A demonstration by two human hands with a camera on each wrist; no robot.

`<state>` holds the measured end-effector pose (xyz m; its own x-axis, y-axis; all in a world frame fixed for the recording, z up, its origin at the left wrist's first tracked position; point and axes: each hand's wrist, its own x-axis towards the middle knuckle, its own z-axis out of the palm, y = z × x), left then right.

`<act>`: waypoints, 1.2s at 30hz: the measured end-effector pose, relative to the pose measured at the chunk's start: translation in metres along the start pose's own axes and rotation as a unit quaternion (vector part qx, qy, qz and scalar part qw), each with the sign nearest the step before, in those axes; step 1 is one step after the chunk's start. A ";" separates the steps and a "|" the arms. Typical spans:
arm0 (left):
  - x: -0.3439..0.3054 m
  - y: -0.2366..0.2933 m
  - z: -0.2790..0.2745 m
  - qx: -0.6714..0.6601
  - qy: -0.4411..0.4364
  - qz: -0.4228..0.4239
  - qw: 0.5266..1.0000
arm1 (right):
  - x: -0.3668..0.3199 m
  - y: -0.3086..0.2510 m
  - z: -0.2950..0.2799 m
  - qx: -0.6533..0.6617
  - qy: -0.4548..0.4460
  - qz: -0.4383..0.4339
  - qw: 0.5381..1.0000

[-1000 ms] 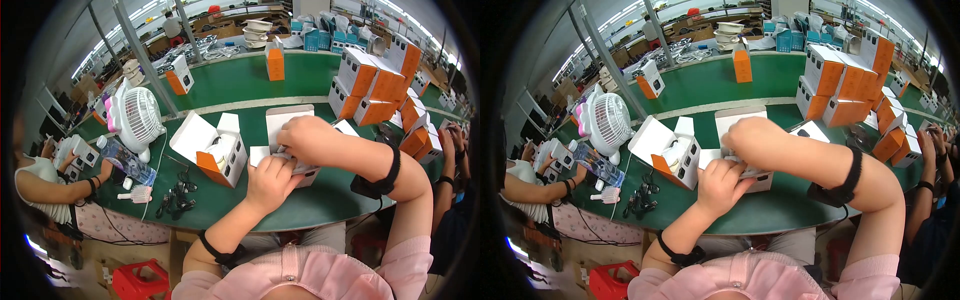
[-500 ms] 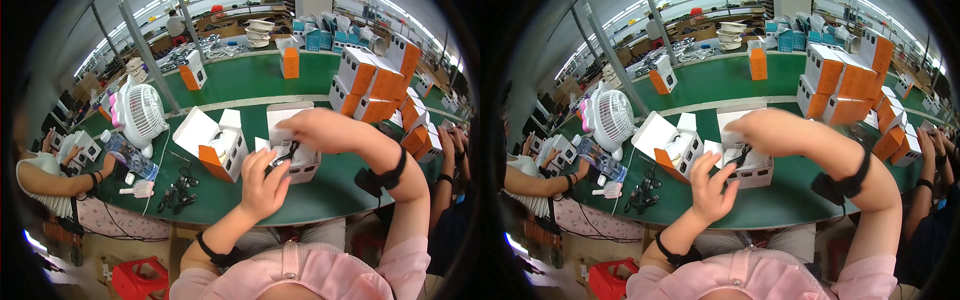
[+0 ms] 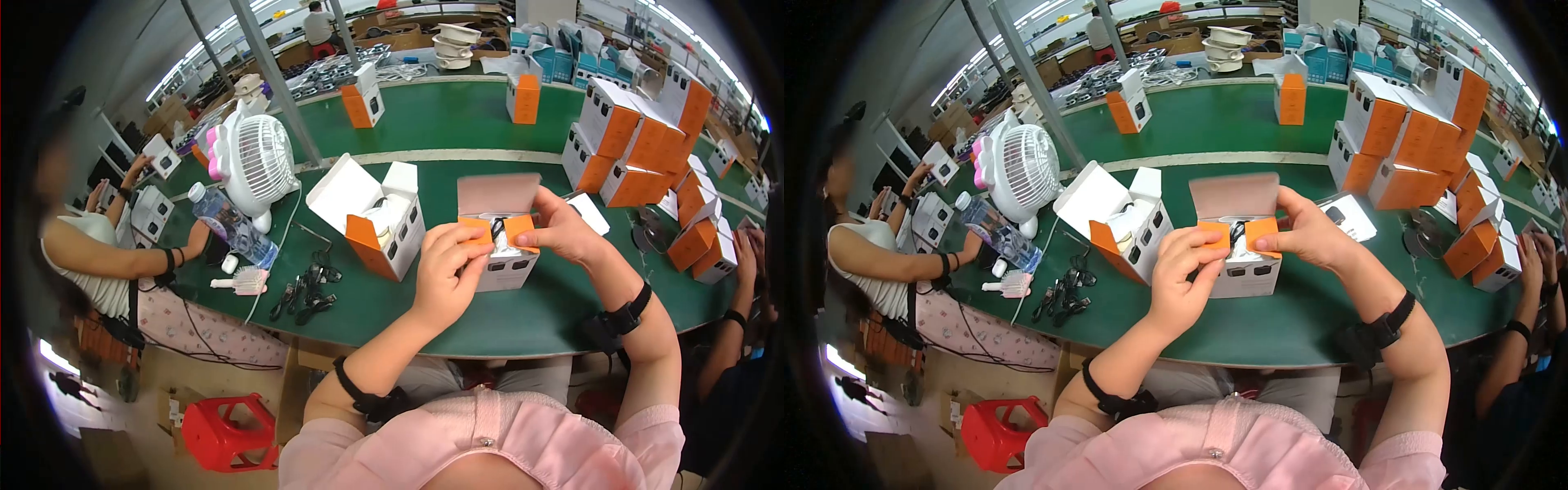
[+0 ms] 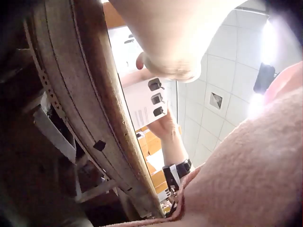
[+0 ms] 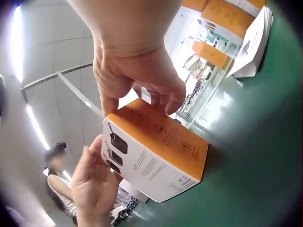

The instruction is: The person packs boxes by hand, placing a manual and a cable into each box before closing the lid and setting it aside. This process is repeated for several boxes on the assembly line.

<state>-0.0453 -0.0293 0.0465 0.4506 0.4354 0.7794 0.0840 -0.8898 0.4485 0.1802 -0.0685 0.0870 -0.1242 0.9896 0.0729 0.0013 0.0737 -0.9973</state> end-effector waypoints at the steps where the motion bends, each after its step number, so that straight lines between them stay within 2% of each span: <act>1: 0.000 -0.002 0.001 -0.012 0.014 0.002 1.000 | 0.001 0.008 -0.005 -0.067 -0.011 -0.090 0.994; 2: -0.002 -0.002 0.002 -0.008 0.012 -0.001 1.000 | 0.002 0.015 -0.008 -0.132 -0.019 -0.178 0.975; 3: -0.005 -0.002 0.003 -0.066 0.028 -0.053 0.996 | 0.000 0.013 -0.006 -0.129 -0.021 -0.178 0.975; 5: -0.016 -0.014 0.013 -0.200 0.064 -0.129 0.969 | -0.011 0.001 -0.004 -0.219 -0.086 -0.207 0.950; 6: -0.015 -0.013 0.013 -0.198 0.064 -0.131 0.969 | -0.015 -0.005 -0.002 -0.218 -0.087 -0.206 0.950; 8: -0.011 -0.009 0.012 -0.210 0.113 -0.121 0.964 | -0.019 -0.015 0.001 -0.264 -0.142 -0.242 0.923; 10: -0.005 0.000 0.004 -0.233 0.106 -0.153 0.955 | -0.020 -0.011 0.002 -0.257 -0.145 -0.240 0.925; 12: -0.001 -0.001 -0.005 -0.081 0.023 -0.047 0.995 | -0.020 -0.003 0.003 -0.258 -0.105 -0.218 0.935; 17: -0.002 -0.007 -0.008 -0.077 0.011 -0.068 0.995 | -0.020 -0.002 0.006 -0.260 -0.087 -0.207 0.939; 22: -0.002 -0.008 -0.007 -0.055 0.025 -0.052 0.997 | -0.021 -0.002 0.008 -0.307 -0.090 -0.227 0.920; 24: 0.001 -0.007 -0.009 0.046 0.035 0.032 0.998 | -0.021 0.000 0.005 -0.307 -0.092 -0.229 0.919; 28: 0.004 -0.011 -0.012 0.032 0.028 0.037 0.998 | -0.018 0.000 0.002 -0.297 -0.110 -0.225 0.922; 30: 0.008 -0.010 -0.016 -0.001 -0.008 -0.010 1.000 | -0.017 -0.001 0.001 -0.299 -0.115 -0.217 0.922; 34: 0.010 -0.016 -0.018 0.007 -0.010 0.005 1.000 | -0.015 -0.002 0.000 -0.299 -0.136 -0.217 0.920; 36: 0.012 -0.017 -0.019 0.038 -0.009 0.088 0.995 | -0.020 -0.006 0.003 -0.321 -0.134 -0.220 0.912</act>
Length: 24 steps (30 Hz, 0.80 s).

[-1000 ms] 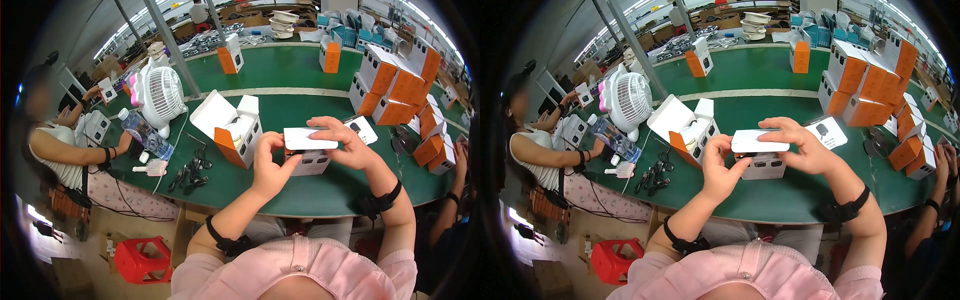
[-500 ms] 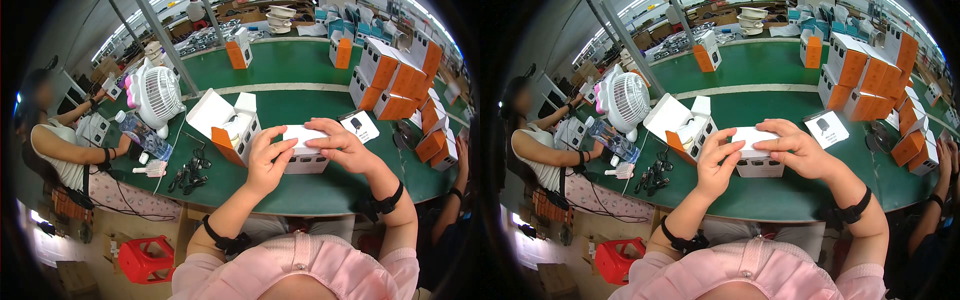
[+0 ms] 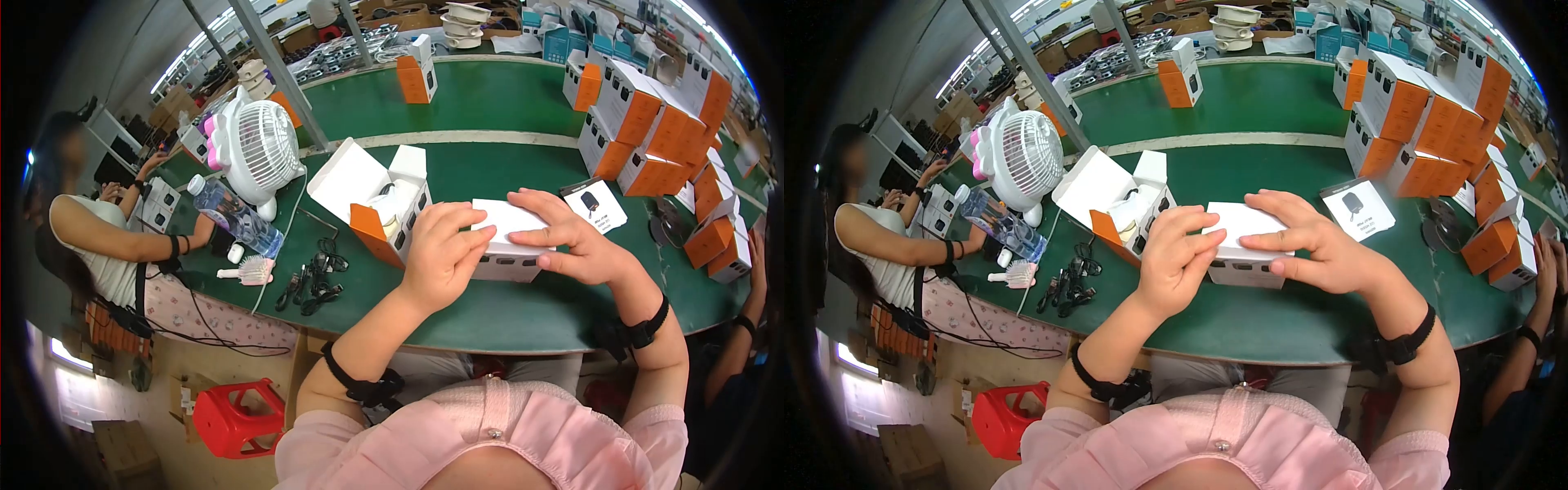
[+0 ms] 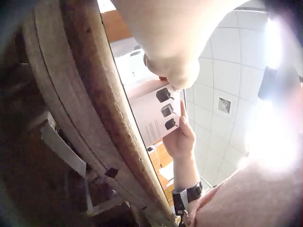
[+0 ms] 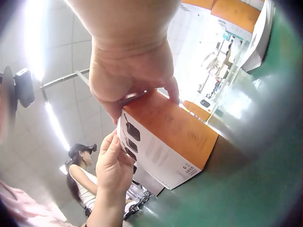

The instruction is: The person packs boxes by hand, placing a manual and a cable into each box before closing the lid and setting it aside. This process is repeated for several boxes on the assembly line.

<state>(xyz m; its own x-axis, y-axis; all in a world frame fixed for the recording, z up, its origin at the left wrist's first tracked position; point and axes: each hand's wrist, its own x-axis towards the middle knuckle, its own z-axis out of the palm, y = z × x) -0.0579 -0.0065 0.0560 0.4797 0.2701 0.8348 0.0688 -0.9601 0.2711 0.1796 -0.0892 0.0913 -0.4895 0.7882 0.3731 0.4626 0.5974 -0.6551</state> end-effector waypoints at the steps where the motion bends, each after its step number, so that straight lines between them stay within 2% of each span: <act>1: 0.000 -0.001 -0.002 0.001 0.001 0.002 1.000 | 0.000 -0.002 -0.001 -0.027 -0.003 -0.001 1.000; 3: -0.003 -0.003 -0.005 -0.010 -0.056 0.014 0.998 | 0.000 -0.001 0.000 -0.030 -0.006 0.008 0.999; 5: -0.004 -0.009 -0.004 -0.029 -0.058 0.000 0.998 | 0.000 0.004 0.002 0.005 -0.007 0.032 0.999; 7: -0.003 -0.010 -0.005 -0.048 -0.059 -0.014 0.997 | 0.001 0.001 -0.001 -0.012 -0.014 0.020 1.000; 9: -0.005 -0.001 -0.006 0.043 -0.060 0.029 0.997 | 0.003 -0.004 -0.004 -0.031 -0.024 0.007 0.999; 12: -0.014 0.001 -0.003 0.059 -0.042 0.043 0.996 | 0.006 -0.017 -0.006 -0.106 -0.019 0.005 0.994; 14: -0.017 0.002 0.003 0.045 -0.037 0.036 0.998 | 0.011 -0.026 -0.006 -0.099 0.034 0.122 0.987; 16: -0.014 0.005 0.010 0.084 0.000 -0.030 0.996 | 0.020 -0.022 -0.010 -0.136 0.014 0.126 0.983; 17: -0.014 0.008 0.018 0.075 0.048 -0.046 0.995 | 0.027 -0.017 -0.015 -0.085 0.010 0.162 0.983; 18: -0.012 0.011 0.024 0.072 0.054 -0.040 0.995 | 0.033 -0.010 -0.021 -0.035 0.006 0.198 0.980; 20: -0.008 0.016 0.036 0.069 0.023 0.080 0.994 | 0.044 0.032 -0.027 -0.066 0.083 0.199 0.974; 22: -0.005 0.014 0.058 0.038 -0.038 0.166 0.985 | 0.065 0.052 -0.042 -0.053 0.135 0.287 0.947; 24: -0.012 0.004 0.072 0.011 -0.154 0.141 0.978 | 0.083 0.097 -0.056 -0.127 0.207 0.301 0.922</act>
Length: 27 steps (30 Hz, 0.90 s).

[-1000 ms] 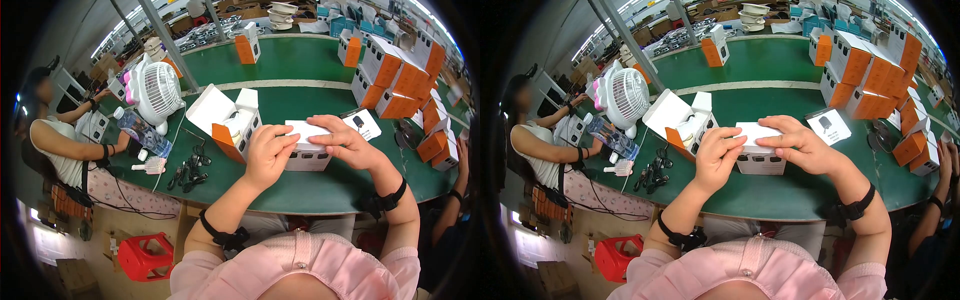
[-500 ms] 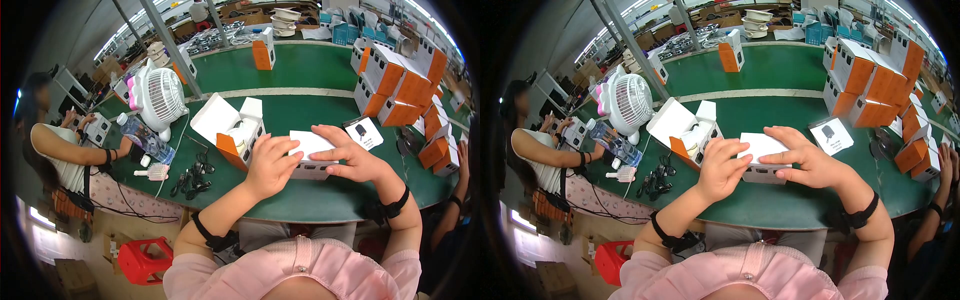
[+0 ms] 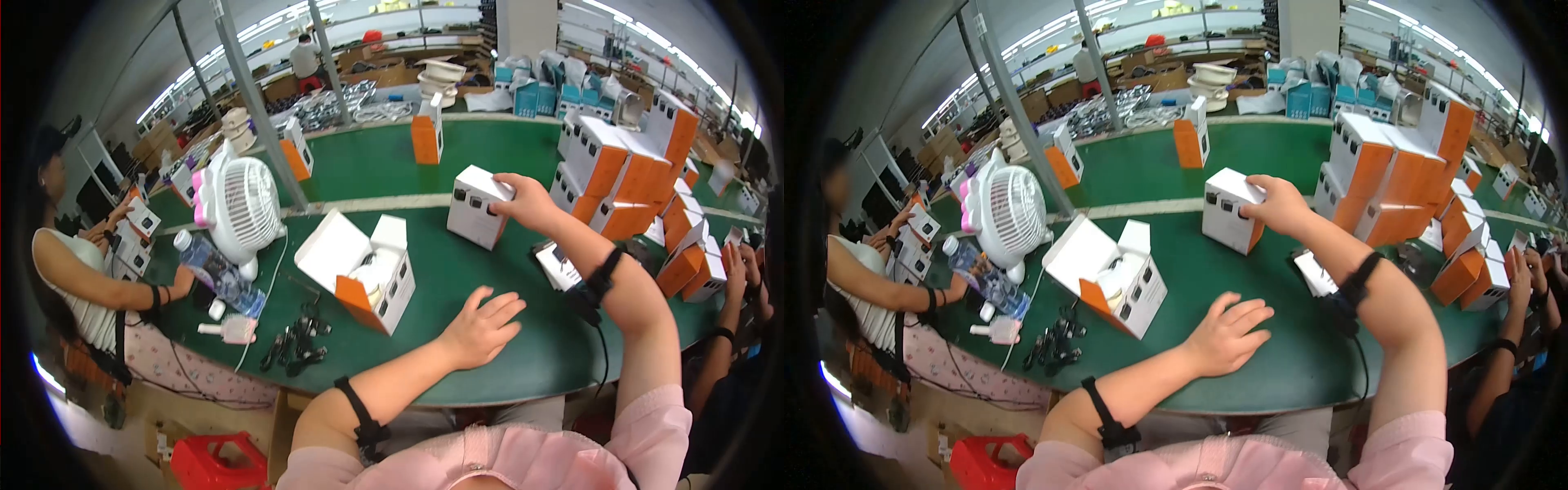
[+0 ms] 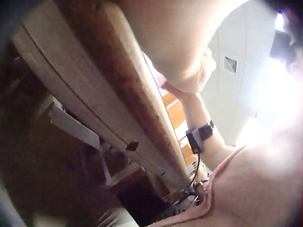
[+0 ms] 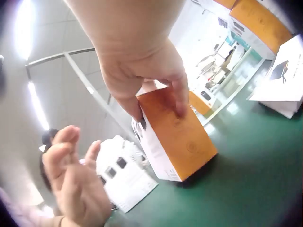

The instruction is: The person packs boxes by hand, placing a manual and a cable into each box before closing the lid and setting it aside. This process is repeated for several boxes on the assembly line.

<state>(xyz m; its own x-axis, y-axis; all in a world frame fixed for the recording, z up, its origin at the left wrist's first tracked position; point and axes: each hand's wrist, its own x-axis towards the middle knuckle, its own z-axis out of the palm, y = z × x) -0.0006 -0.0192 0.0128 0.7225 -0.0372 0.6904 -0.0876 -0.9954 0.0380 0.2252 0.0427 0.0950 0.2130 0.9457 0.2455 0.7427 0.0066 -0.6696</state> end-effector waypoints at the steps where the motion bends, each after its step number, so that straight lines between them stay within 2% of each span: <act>1: -0.002 -0.003 0.005 0.003 0.007 0.009 1.000 | 0.020 0.011 0.003 -0.006 0.008 -0.005 1.000; 3: -0.009 -0.007 0.009 -0.050 -0.049 -0.120 0.990 | 0.056 0.029 0.010 -0.109 0.119 0.041 0.986; 4: -0.012 -0.009 0.009 -0.039 -0.045 -0.119 0.991 | 0.073 0.038 0.015 -0.107 0.122 0.031 0.986; 6: -0.009 -0.010 0.008 -0.083 -0.038 -0.155 0.984 | 0.104 0.047 0.015 -0.142 0.184 0.108 0.967; 8: -0.010 -0.013 0.008 -0.083 -0.044 -0.155 0.983 | 0.127 0.052 0.013 -0.146 0.173 0.164 0.960; 13: -0.009 -0.016 0.006 -0.115 -0.073 -0.188 0.973 | 0.148 0.065 0.022 -0.150 0.201 0.180 0.951; 16: -0.009 -0.014 0.005 -0.114 -0.090 -0.202 0.968 | 0.160 0.069 0.029 -0.212 0.239 0.172 0.932; 17: -0.009 -0.013 0.004 -0.106 -0.095 -0.207 0.968 | 0.165 0.067 0.032 -0.314 0.295 0.046 0.901; 18: -0.009 -0.013 0.004 -0.106 -0.093 -0.209 0.968 | 0.168 0.062 0.035 -0.407 0.341 -0.081 0.844; 20: -0.011 -0.013 0.005 -0.114 -0.111 -0.213 0.964 | 0.181 0.049 0.047 -0.241 0.171 -0.142 0.945; 22: -0.012 -0.014 0.007 -0.115 -0.112 -0.219 0.962 | 0.191 0.049 0.068 -0.148 0.129 -0.144 0.970; 23: -0.012 -0.015 0.006 -0.124 -0.114 -0.219 0.961 | 0.201 0.062 0.076 -0.145 0.126 -0.143 0.971; 25: -0.014 -0.016 0.005 -0.129 -0.118 -0.222 0.959 | 0.215 0.065 0.082 -0.152 0.188 -0.130 0.962; 27: -0.014 -0.016 0.006 -0.141 -0.118 -0.223 0.957 | 0.217 0.058 0.070 -0.182 0.131 -0.024 0.974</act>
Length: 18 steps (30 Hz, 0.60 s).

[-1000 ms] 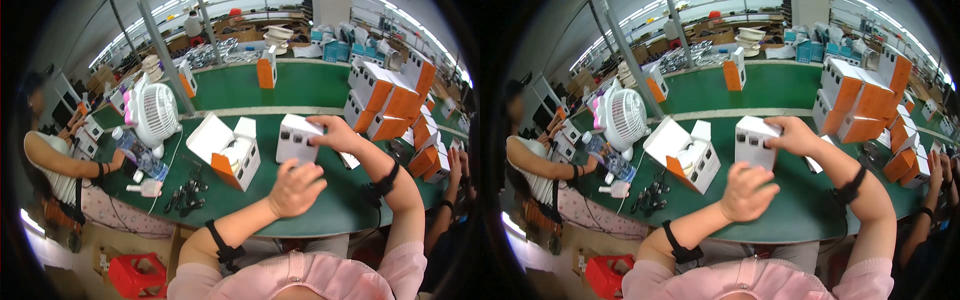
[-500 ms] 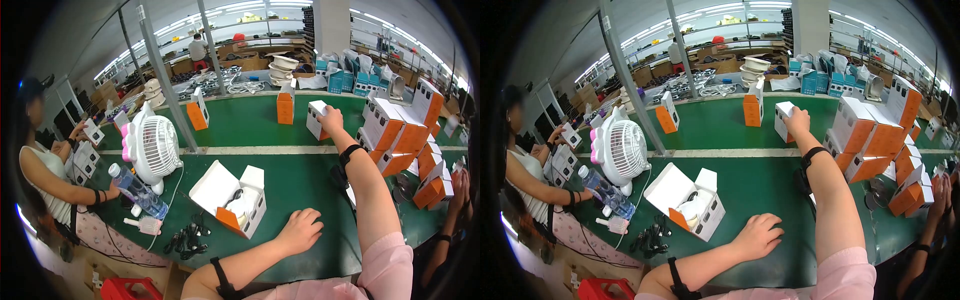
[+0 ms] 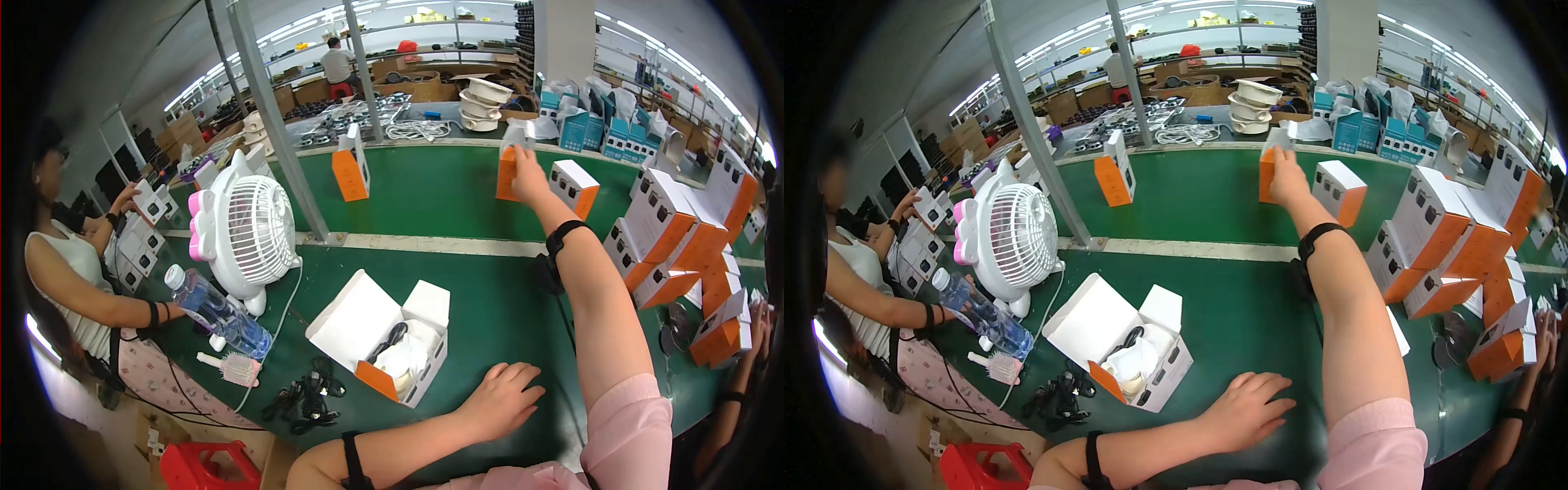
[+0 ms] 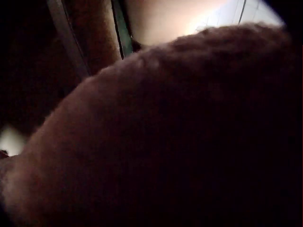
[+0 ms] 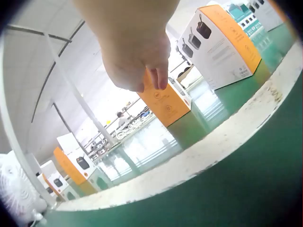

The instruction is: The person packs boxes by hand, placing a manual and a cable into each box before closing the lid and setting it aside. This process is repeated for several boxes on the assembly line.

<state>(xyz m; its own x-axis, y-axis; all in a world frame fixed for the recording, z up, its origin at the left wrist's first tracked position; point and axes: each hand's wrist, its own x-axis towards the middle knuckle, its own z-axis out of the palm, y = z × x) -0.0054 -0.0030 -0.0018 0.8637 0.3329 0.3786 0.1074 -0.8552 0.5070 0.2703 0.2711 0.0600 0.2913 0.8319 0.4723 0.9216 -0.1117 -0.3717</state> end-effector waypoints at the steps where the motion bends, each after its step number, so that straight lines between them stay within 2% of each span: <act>1: 0.000 -0.001 -0.001 0.002 0.001 -0.002 1.000 | -0.001 -0.004 -0.007 -0.022 -0.023 0.036 0.999; 5: 0.000 0.000 0.001 0.005 0.001 0.000 1.000 | 0.003 0.003 -0.020 -0.105 -0.061 0.068 0.990; 7: -0.002 0.000 0.001 0.008 0.001 -0.001 1.000 | -0.002 0.008 -0.019 -0.089 0.081 0.031 0.992; 9: -0.001 0.000 0.003 0.009 -0.009 0.001 1.000 | -0.002 0.015 -0.019 -0.077 0.056 0.012 0.995; 11: -0.001 0.001 0.000 0.008 -0.009 -0.001 1.000 | -0.001 0.025 -0.016 -0.032 0.027 0.045 0.998; 12: -0.001 0.001 0.000 0.005 -0.013 0.000 1.000 | 0.007 0.034 -0.014 -0.064 0.039 0.074 0.994; 13: -0.001 0.001 0.000 0.005 -0.002 -0.007 1.000 | 0.006 0.037 -0.013 -0.079 0.089 0.049 0.992; 15: -0.002 -0.002 0.002 -0.005 -0.007 0.003 1.000 | 0.010 0.036 -0.028 -0.172 -0.019 0.037 0.984; 18: -0.002 -0.002 0.002 -0.005 -0.003 0.004 1.000 | 0.000 0.027 -0.035 -0.187 0.005 0.007 0.982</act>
<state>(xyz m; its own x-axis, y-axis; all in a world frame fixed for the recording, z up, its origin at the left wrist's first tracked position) -0.0060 -0.0031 -0.0052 0.8670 0.3246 0.3780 0.0967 -0.8538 0.5115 0.3039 0.2490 0.0775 0.3060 0.8236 0.4775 0.9465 -0.3170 -0.0599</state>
